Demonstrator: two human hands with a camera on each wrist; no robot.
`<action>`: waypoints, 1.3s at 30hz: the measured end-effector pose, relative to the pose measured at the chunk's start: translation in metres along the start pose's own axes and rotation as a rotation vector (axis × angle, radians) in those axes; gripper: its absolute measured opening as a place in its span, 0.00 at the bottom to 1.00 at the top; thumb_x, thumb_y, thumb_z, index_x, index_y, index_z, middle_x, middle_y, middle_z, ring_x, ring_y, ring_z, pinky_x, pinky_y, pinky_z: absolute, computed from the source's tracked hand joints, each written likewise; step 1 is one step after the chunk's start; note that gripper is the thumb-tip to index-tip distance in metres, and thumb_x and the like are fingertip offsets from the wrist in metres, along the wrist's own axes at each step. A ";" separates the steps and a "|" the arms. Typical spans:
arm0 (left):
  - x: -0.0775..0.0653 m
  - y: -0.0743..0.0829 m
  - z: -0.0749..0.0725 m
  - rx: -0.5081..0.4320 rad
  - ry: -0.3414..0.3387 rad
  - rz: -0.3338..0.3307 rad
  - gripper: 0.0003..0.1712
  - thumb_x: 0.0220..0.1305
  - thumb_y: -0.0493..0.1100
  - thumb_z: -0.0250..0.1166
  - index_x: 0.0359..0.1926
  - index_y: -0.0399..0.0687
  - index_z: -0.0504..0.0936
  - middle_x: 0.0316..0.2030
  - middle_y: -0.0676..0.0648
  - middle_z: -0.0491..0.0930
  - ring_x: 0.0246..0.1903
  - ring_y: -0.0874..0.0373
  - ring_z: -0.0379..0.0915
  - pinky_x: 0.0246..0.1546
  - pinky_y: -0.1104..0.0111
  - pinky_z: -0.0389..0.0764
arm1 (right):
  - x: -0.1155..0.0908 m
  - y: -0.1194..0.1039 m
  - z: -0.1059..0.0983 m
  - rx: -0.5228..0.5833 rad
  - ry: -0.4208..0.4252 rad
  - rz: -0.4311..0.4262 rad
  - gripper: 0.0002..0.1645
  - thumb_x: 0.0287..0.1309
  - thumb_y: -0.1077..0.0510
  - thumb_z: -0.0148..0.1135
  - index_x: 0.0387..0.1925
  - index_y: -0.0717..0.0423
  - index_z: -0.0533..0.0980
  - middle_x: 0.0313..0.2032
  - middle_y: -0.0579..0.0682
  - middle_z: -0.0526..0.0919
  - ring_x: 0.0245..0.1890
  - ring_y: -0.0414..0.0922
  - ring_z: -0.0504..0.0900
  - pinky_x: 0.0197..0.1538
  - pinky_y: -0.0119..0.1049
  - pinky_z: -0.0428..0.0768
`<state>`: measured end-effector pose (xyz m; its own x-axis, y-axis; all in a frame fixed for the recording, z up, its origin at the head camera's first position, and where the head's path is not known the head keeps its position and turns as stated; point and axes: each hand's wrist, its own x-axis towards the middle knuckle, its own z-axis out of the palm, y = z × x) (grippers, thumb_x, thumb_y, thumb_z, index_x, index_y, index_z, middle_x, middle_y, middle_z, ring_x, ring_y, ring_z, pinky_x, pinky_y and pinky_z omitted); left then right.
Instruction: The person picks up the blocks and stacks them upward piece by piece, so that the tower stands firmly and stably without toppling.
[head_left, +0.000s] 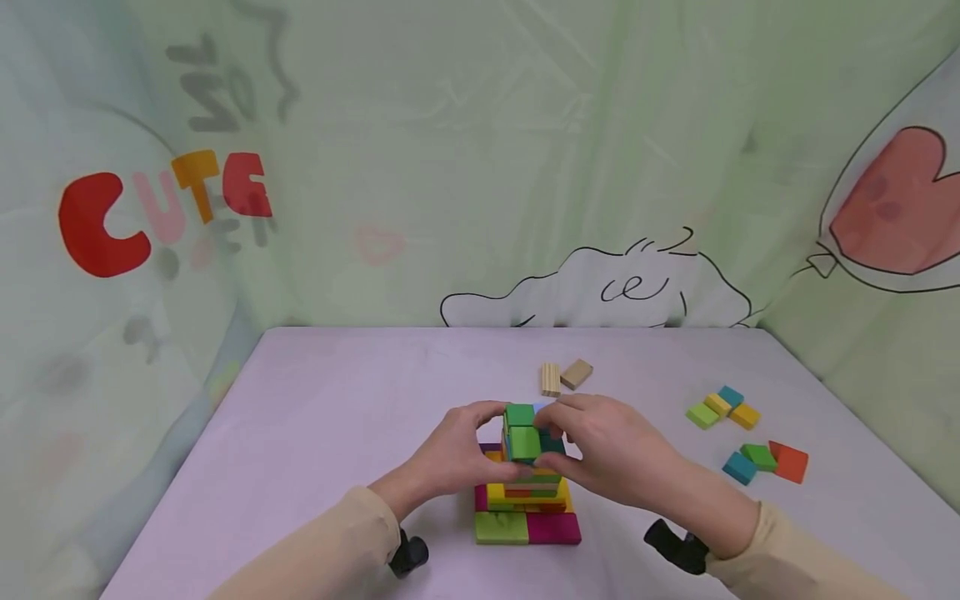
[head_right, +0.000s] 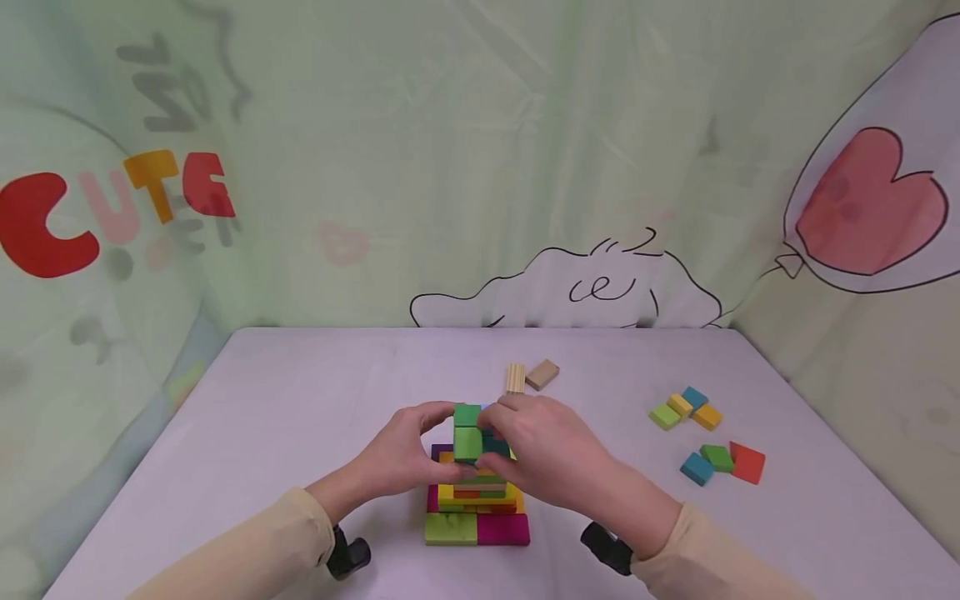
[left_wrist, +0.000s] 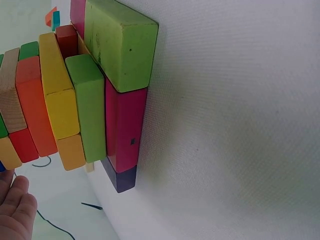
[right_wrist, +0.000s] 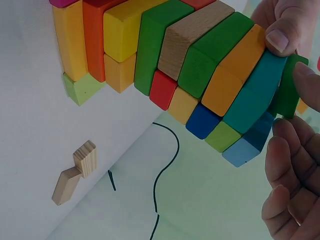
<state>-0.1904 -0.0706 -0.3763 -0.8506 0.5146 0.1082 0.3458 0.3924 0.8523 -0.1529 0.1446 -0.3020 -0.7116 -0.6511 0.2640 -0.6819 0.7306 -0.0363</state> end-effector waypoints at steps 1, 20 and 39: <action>0.000 0.000 0.000 0.000 0.000 0.000 0.37 0.56 0.48 0.77 0.66 0.47 0.76 0.63 0.47 0.79 0.68 0.49 0.71 0.72 0.45 0.69 | 0.000 0.000 0.000 0.002 0.002 0.000 0.21 0.48 0.48 0.81 0.42 0.50 0.83 0.32 0.39 0.83 0.31 0.33 0.77 0.35 0.25 0.81; 0.000 0.002 0.001 -0.021 -0.005 -0.009 0.36 0.57 0.49 0.77 0.65 0.48 0.77 0.61 0.49 0.80 0.69 0.48 0.69 0.71 0.43 0.69 | -0.003 0.007 -0.004 0.073 0.016 0.068 0.20 0.52 0.48 0.79 0.44 0.50 0.83 0.34 0.39 0.83 0.33 0.34 0.77 0.35 0.26 0.80; -0.001 0.005 0.002 0.000 0.010 -0.094 0.42 0.55 0.52 0.79 0.68 0.44 0.75 0.66 0.44 0.77 0.72 0.41 0.65 0.70 0.43 0.71 | -0.076 0.213 0.041 0.143 -0.213 0.635 0.29 0.67 0.56 0.63 0.58 0.78 0.71 0.46 0.72 0.80 0.45 0.63 0.80 0.46 0.58 0.83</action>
<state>-0.1863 -0.0675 -0.3732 -0.8830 0.4682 0.0329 0.2645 0.4384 0.8590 -0.2509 0.3407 -0.3695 -0.9888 -0.1419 -0.0453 -0.1261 0.9594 -0.2523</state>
